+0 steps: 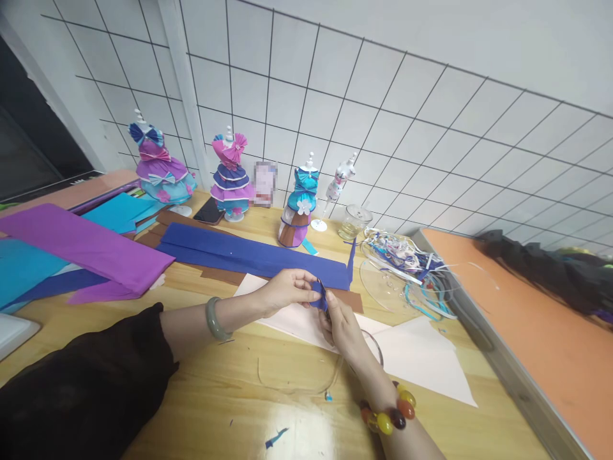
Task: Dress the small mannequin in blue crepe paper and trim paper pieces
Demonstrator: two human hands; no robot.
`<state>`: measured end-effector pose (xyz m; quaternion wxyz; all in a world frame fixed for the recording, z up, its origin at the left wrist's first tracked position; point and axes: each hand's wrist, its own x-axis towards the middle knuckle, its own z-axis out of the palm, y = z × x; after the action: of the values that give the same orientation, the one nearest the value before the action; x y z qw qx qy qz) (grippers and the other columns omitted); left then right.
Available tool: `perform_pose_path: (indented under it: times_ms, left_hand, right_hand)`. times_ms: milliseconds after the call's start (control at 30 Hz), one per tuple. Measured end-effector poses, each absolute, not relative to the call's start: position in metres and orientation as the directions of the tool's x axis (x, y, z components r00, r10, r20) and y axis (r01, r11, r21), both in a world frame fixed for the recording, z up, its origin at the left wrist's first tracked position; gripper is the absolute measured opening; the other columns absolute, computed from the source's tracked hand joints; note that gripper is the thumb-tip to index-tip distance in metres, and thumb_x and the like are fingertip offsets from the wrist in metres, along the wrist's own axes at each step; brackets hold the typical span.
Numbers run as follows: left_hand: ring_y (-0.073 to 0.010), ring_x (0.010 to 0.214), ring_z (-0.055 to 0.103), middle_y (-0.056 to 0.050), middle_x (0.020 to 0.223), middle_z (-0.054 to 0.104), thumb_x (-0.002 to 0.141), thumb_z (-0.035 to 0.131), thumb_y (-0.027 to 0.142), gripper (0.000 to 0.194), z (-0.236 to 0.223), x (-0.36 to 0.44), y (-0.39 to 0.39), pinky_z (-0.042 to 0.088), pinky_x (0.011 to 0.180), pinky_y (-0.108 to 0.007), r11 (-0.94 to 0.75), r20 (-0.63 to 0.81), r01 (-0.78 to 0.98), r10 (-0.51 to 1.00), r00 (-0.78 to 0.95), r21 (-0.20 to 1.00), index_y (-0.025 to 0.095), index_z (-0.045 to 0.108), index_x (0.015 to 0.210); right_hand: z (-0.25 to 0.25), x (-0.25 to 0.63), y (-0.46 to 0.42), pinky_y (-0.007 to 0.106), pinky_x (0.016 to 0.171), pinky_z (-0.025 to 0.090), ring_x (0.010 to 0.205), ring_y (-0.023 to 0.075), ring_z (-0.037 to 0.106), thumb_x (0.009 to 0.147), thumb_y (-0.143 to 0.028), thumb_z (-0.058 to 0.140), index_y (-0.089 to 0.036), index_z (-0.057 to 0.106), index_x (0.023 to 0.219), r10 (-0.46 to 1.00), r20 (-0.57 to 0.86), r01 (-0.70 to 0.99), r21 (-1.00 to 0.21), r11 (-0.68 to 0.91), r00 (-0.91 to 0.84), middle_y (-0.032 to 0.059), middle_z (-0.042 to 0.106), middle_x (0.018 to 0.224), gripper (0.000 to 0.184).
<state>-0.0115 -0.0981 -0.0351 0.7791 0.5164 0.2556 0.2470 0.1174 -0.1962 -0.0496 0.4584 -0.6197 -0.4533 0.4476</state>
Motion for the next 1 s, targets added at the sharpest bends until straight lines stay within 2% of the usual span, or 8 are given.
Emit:
perform_pose_path:
  times_ms: [333,667,1000]
  left_hand:
    - [-0.0088,0.061,0.056,0.002,0.063,0.058,0.057,0.080,0.022,0.038,-0.0353,-0.0115,-0.0981,0.047,0.063,-0.026,0.373,-0.141,-0.144,0.639,0.757,0.917,0.010,0.061,0.088]
    - [-0.0094,0.059,0.058,0.000,0.068,0.061,0.063,0.077,0.024,0.038,-0.0339,-0.0123,-0.0963,0.047,0.062,-0.026,0.349,-0.147,-0.119,0.646,0.749,0.930,0.012,0.057,0.092]
    - [-0.0087,0.055,0.055,0.001,0.059,0.059,0.054,0.081,0.034,0.038,-0.0361,-0.0125,-0.0963,0.042,0.060,-0.025,0.420,-0.171,-0.129,0.605,0.778,0.898,0.013,0.055,0.072]
  right_hand:
    - [-0.0511,0.1178,-0.1967,0.021,0.032,0.016,0.033,0.0051,0.019,0.087,-0.063,0.033,-0.021,0.037,0.062,0.974,-0.143,0.125,-0.978,-0.166,0.178,-0.0089,0.026,0.047,0.049]
    - [-0.0429,0.1141,-0.1988,0.022,0.035,0.018,0.035,0.0061,0.022,0.089,-0.061,0.030,-0.021,0.032,0.055,0.976,-0.120,0.187,-0.970,-0.154,0.183,-0.0076,0.025,0.045,0.052]
    - [-0.0451,0.1148,-0.1979,0.021,0.033,0.020,0.034,0.0059,0.024,0.088,-0.062,0.030,-0.022,0.032,0.055,0.978,-0.097,0.198,-0.971,-0.134,0.185,-0.0075,0.027,0.044,0.053]
